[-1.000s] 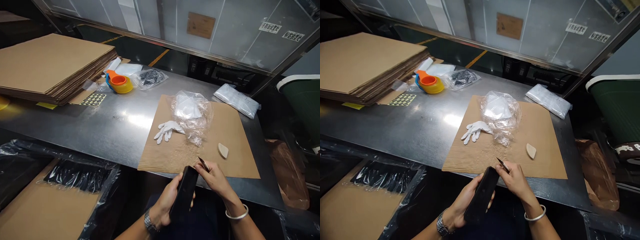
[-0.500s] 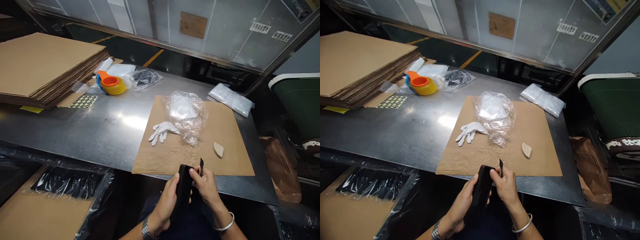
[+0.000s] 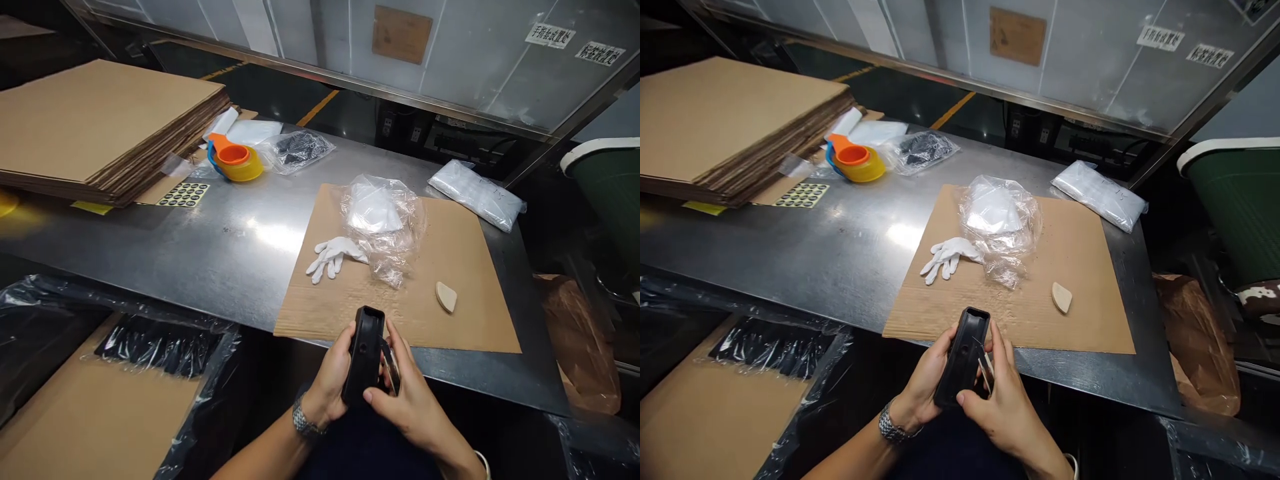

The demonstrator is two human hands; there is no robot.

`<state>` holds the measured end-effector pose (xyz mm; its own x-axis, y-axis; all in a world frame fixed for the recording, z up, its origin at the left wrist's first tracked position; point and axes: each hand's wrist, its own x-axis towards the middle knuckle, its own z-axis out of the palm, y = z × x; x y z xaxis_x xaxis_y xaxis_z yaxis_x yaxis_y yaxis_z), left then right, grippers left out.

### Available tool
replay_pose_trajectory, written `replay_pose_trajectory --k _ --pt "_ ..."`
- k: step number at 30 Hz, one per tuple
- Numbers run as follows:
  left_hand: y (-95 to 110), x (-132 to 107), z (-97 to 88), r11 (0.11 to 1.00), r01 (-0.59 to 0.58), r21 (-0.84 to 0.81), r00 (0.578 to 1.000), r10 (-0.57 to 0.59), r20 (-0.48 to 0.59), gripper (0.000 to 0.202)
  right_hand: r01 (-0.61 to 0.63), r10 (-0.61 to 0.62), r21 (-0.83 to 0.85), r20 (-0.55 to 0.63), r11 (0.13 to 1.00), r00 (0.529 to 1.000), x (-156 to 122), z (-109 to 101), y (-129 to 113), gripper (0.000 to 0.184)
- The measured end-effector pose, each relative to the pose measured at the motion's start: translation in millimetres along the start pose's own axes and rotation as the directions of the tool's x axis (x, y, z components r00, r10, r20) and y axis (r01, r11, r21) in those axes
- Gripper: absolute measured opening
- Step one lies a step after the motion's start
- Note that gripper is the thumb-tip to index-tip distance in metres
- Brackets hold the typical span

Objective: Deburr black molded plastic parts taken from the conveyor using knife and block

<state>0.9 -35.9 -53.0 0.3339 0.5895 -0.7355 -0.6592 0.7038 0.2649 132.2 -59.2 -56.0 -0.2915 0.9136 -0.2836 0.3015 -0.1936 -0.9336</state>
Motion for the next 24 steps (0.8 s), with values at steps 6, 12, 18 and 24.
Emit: replay_pose_trajectory --k 6,12,18,24 --pt "2.4 6.6 -9.4 0.994 0.109 0.023 0.991 -0.111 0.076 0.053 -0.121 0.099 0.223 0.110 0.967 0.989 0.4 -15.3 3.0 0.076" --pt "13.3 1.0 -13.0 0.939 0.212 0.269 0.937 -0.274 0.217 0.044 -0.039 0.043 0.142 -0.024 0.989 0.999 25.7 -41.1 2.9 0.054" --pt "24.7 6.8 -16.4 0.998 0.034 -0.047 0.935 -0.015 0.354 0.031 0.250 -0.335 -0.247 -0.412 0.936 0.848 22.8 -36.4 -0.4 0.028" --pt "10.9 11.5 -1.7 0.930 -0.092 -0.357 0.950 0.189 0.247 0.028 0.579 -0.773 -0.548 -0.225 0.604 0.593 11.7 -1.5 13.8 0.057"
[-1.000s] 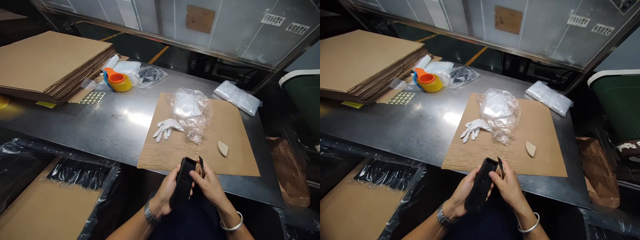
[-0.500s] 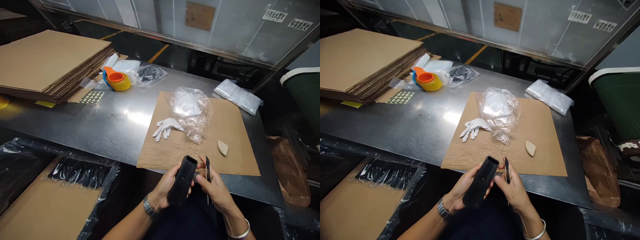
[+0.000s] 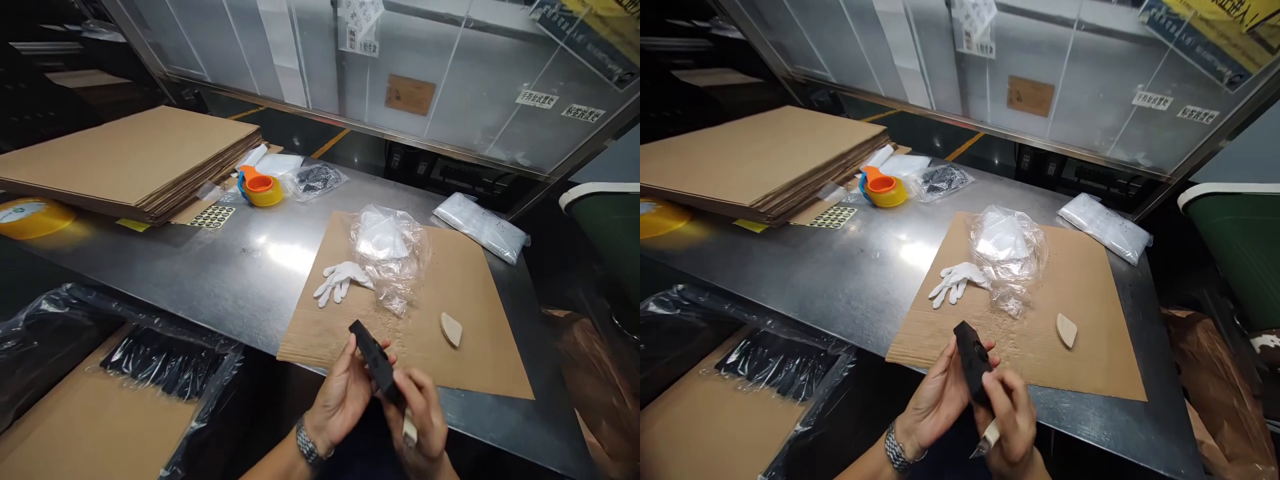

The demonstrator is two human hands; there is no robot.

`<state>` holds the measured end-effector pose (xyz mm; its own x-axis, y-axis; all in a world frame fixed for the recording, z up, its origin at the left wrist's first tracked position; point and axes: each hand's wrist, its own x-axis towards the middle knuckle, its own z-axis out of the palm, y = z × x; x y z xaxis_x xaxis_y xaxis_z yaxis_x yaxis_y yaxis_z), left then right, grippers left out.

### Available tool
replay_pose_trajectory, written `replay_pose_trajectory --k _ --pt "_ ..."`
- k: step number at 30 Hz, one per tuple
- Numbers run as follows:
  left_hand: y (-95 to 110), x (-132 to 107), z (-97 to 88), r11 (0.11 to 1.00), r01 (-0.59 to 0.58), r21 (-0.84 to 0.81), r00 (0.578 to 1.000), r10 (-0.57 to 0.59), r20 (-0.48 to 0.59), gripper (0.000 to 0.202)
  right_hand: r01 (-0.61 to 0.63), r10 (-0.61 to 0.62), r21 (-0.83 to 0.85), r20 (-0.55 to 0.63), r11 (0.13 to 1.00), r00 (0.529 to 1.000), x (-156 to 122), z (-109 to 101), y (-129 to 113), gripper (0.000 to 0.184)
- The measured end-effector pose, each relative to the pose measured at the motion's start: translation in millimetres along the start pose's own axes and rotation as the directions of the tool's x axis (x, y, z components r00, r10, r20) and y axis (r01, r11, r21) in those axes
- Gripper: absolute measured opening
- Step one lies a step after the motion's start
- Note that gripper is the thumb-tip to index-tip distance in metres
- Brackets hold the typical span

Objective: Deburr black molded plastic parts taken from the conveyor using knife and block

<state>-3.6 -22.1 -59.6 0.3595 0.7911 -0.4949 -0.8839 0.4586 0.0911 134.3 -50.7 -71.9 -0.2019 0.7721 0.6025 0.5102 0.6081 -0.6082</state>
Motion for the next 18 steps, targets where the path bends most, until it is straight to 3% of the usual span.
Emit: replay_pose_trajectory --k 2,3,5,8,10,12,15,18 --pt "-1.2 -1.1 1.2 0.997 0.076 -0.003 0.997 -0.076 -0.013 0.033 0.003 -0.013 0.113 0.084 0.994 0.996 -8.0 4.1 -0.5 0.047" --pt "-0.5 -1.9 1.0 0.995 0.102 0.002 0.995 -0.102 -0.011 0.037 -0.053 0.031 0.185 0.124 0.981 0.992 -10.8 4.1 0.1 0.043" --pt "1.4 -3.8 -0.3 0.995 0.080 0.052 0.997 -0.081 0.012 0.042 -0.249 0.188 0.325 0.207 0.912 0.960 -12.4 -0.1 1.2 0.053" --pt "0.0 -8.5 -1.5 0.974 -0.045 0.222 0.999 0.041 0.025 0.044 -0.560 0.466 0.356 0.319 0.748 0.825 -3.5 -13.5 -1.2 0.054" --pt "-3.9 -13.3 -0.9 0.927 -0.117 0.357 0.992 0.129 -0.009 0.044 -0.629 0.526 0.260 0.372 0.732 0.765 7.0 -23.0 -5.8 0.038" --pt "-7.4 -19.1 0.2 0.862 -0.157 0.482 0.980 0.196 -0.032 0.049 -0.574 0.484 0.162 0.384 0.803 0.786 16.5 -30.1 -10.4 0.024" --pt "-9.6 -27.5 1.3 0.803 -0.136 0.580 0.974 0.216 -0.071 0.052 -0.379 0.335 0.056 0.362 0.924 0.870 23.0 -34.7 -13.7 0.019" --pt "-9.7 -33.9 1.8 0.809 -0.093 0.581 0.969 0.207 -0.133 0.054 -0.241 0.251 -0.078 0.405 0.967 0.879 22.2 -34.7 -13.7 0.026"
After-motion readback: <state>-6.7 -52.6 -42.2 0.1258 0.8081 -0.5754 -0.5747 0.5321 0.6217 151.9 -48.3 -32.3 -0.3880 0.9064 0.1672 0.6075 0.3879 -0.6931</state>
